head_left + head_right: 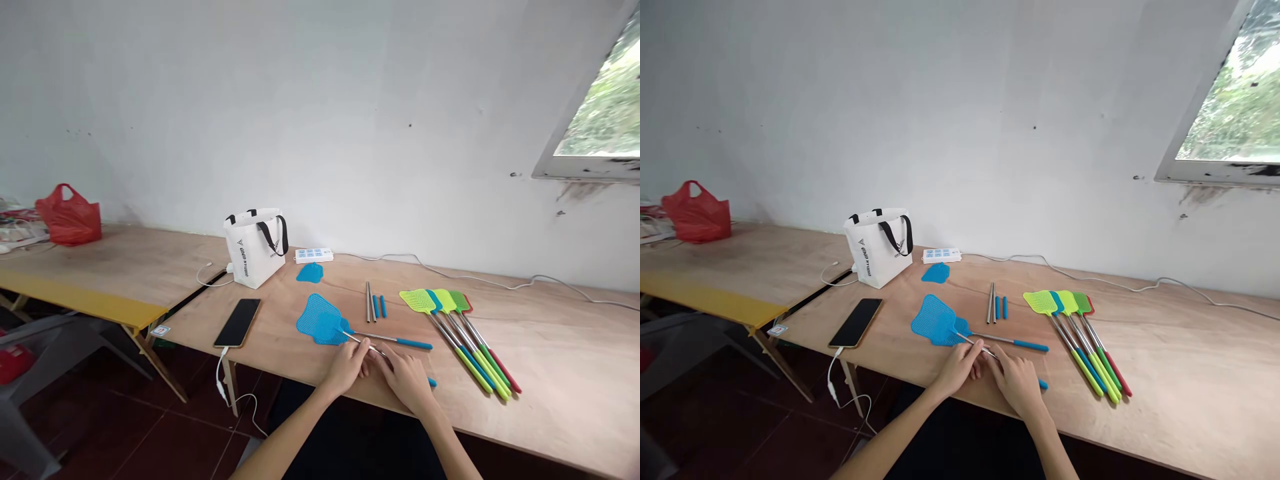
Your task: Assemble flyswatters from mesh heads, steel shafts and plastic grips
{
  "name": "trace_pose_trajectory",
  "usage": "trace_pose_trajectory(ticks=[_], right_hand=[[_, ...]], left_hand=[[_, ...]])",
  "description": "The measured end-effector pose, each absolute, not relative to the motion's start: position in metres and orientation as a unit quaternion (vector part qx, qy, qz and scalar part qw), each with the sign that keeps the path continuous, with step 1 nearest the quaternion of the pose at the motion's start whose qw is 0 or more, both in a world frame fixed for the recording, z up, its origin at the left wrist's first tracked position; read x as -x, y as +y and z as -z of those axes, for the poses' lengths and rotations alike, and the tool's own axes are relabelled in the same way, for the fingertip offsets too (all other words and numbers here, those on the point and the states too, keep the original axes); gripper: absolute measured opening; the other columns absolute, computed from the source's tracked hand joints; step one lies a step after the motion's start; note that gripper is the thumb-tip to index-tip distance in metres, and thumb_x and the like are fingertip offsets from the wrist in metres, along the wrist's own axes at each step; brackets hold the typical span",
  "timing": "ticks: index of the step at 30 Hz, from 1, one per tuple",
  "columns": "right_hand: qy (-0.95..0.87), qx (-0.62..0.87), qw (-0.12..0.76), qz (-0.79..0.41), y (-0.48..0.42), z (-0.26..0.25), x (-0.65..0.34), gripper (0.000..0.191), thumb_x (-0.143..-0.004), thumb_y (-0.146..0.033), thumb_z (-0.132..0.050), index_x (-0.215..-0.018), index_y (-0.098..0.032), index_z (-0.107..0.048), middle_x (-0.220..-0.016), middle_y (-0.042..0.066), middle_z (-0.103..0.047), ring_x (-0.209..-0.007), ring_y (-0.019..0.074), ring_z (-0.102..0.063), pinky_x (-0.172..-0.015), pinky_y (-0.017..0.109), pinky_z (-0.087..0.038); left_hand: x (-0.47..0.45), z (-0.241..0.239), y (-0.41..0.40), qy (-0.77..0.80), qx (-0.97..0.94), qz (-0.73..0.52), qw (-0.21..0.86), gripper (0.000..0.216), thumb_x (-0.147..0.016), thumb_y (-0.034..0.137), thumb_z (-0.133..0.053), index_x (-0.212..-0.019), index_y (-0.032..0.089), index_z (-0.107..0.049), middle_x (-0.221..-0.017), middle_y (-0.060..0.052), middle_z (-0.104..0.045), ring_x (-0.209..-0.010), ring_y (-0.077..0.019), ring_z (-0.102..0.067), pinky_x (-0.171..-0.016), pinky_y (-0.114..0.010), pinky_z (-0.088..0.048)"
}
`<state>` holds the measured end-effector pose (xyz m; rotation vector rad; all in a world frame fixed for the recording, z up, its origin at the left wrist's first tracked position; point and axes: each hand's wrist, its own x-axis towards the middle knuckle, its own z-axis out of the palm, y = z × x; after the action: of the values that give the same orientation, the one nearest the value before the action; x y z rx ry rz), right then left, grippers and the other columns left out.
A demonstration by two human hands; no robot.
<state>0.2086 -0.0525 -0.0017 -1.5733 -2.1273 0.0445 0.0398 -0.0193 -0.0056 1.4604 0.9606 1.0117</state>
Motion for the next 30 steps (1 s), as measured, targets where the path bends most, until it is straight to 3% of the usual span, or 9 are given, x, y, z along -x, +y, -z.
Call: trace_pose_trajectory(ticks=[16, 20, 24, 30], right_hand=[[-0.78, 0.577, 0.241, -0.02, -0.0525, 0.0001, -0.2079, 0.044, -0.108, -0.047, -0.03, -0.112, -0.028, -0.069, -0.088, 0.005, -0.079, -0.077, 0.0248, -0.075, -0.058, 0.026, -0.039], [-0.783, 0.572, 0.243, -0.025, -0.0526, -0.0005, -0.209, 0.042, -0.108, -0.047, -0.031, -0.111, -0.027, -0.069, -0.087, 0.004, -0.079, -0.076, 0.0243, -0.075, -0.058, 0.026, -0.038], [-0.788, 0.564, 0.246, -0.006, -0.0507, 0.0022, -0.2086, 0.04, -0.107, -0.04, -0.031, -0.111, -0.027, -0.068, -0.085, 0.004, -0.079, -0.073, 0.0228, -0.074, -0.057, 0.025, -0.037], [-0.792, 0.566, 0.227, 0.021, -0.0496, -0.0005, -0.2029, 0.043, -0.107, -0.037, -0.027, -0.121, -0.027, -0.066, -0.086, 0.004, -0.079, -0.069, 0.0216, -0.073, -0.054, 0.025, -0.034]], left_hand=[[-0.0395, 0.0083, -0.019, 0.411, -0.621, -0.416, 0.522, 0.066, -0.091, 0.073, -0.044, -0.08, 0.013, -0.07, -0.05, -0.001, -0.055, -0.046, -0.0151, -0.053, -0.047, -0.025, -0.039], [-0.0382, 0.0051, -0.0197, 0.404, -0.61, -0.421, 0.536, 0.069, -0.091, 0.074, -0.045, -0.091, 0.012, -0.074, -0.049, 0.0, -0.054, -0.045, -0.0149, -0.053, -0.047, -0.024, -0.037], [-0.0384, 0.003, -0.0185, 0.373, -0.589, -0.443, 0.564, 0.071, -0.089, 0.075, -0.048, -0.1, 0.011, -0.075, -0.058, -0.004, -0.063, -0.049, -0.0154, -0.058, -0.045, -0.023, -0.037], [-0.0444, 0.004, -0.0181, 0.381, -0.537, -0.492, 0.57, 0.066, -0.085, 0.076, -0.053, -0.079, 0.012, -0.072, -0.053, -0.004, -0.062, -0.045, -0.0149, -0.058, -0.041, -0.022, -0.035]])
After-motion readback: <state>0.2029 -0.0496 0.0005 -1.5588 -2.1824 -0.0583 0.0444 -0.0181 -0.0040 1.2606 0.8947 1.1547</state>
